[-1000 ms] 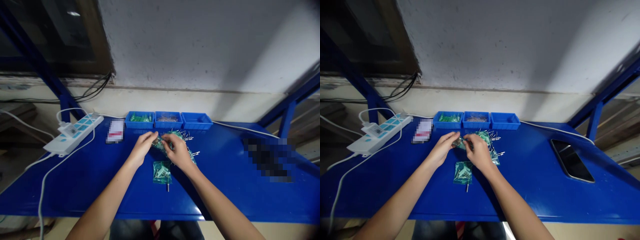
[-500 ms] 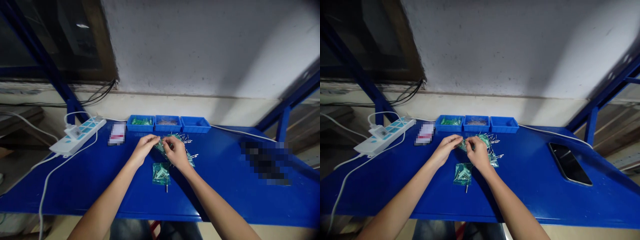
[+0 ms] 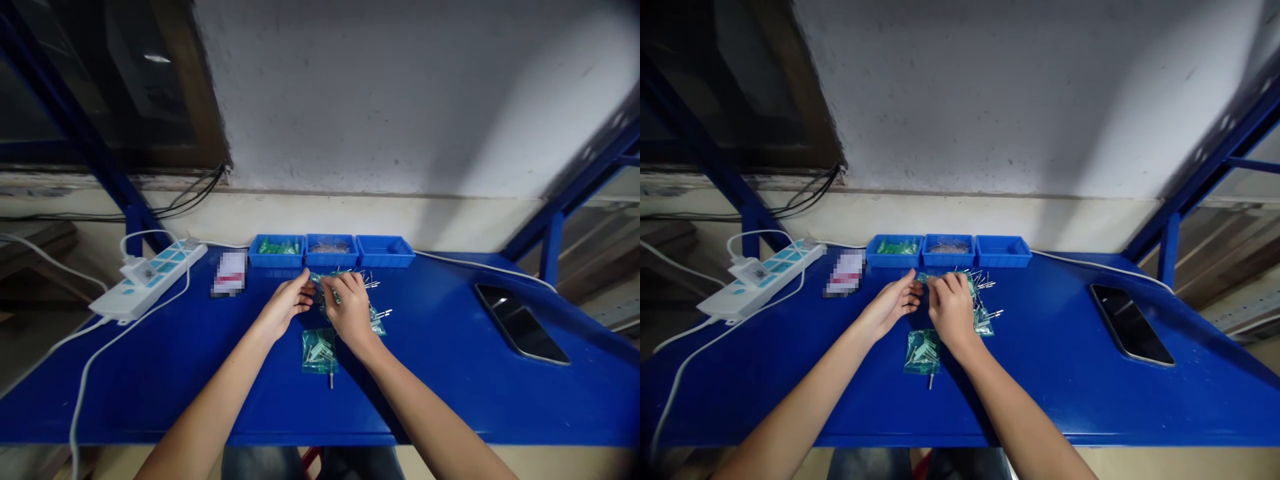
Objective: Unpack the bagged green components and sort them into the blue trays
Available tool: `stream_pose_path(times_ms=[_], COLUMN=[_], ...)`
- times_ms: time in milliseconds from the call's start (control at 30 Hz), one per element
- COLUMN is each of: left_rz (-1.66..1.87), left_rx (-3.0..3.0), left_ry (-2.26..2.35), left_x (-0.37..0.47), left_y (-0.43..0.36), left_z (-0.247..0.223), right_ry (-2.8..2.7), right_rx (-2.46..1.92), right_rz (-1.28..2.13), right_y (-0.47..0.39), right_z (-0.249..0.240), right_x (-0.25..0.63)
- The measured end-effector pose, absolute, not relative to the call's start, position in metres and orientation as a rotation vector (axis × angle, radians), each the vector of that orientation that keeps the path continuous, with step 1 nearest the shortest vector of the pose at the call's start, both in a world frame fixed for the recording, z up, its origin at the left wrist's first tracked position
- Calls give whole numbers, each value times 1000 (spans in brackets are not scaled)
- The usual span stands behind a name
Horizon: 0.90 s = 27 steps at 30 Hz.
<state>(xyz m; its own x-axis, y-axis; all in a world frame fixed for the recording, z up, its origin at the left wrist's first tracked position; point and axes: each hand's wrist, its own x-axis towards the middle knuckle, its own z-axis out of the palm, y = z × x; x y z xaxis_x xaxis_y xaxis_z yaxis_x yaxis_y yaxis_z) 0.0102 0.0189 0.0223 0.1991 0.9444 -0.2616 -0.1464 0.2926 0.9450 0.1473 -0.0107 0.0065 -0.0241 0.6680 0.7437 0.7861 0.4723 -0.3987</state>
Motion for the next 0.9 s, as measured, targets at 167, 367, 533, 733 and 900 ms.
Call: stream_pose_path(times_ms=[167, 367, 533, 733, 900], left_rz=[1054, 1068, 1169, 1222, 1149], left_rx=[996, 1047, 1217, 1799, 1958], left_ry=[965, 896, 929, 1060, 989], left_x=[11, 7, 8, 15, 18], left_y=[17, 20, 21, 13, 4], left_z=[24, 23, 20, 21, 29], right_ry=[-1754, -1720, -1634, -1117, -951], right_rx=[-1193, -1137, -1169, -1212, -1049], right_rz=[-162, -125, 83, 903, 1179], right_y=[-11, -8, -11, -1, 4], right_z=[4, 3, 10, 8, 12], right_x=[144, 147, 146, 150, 155])
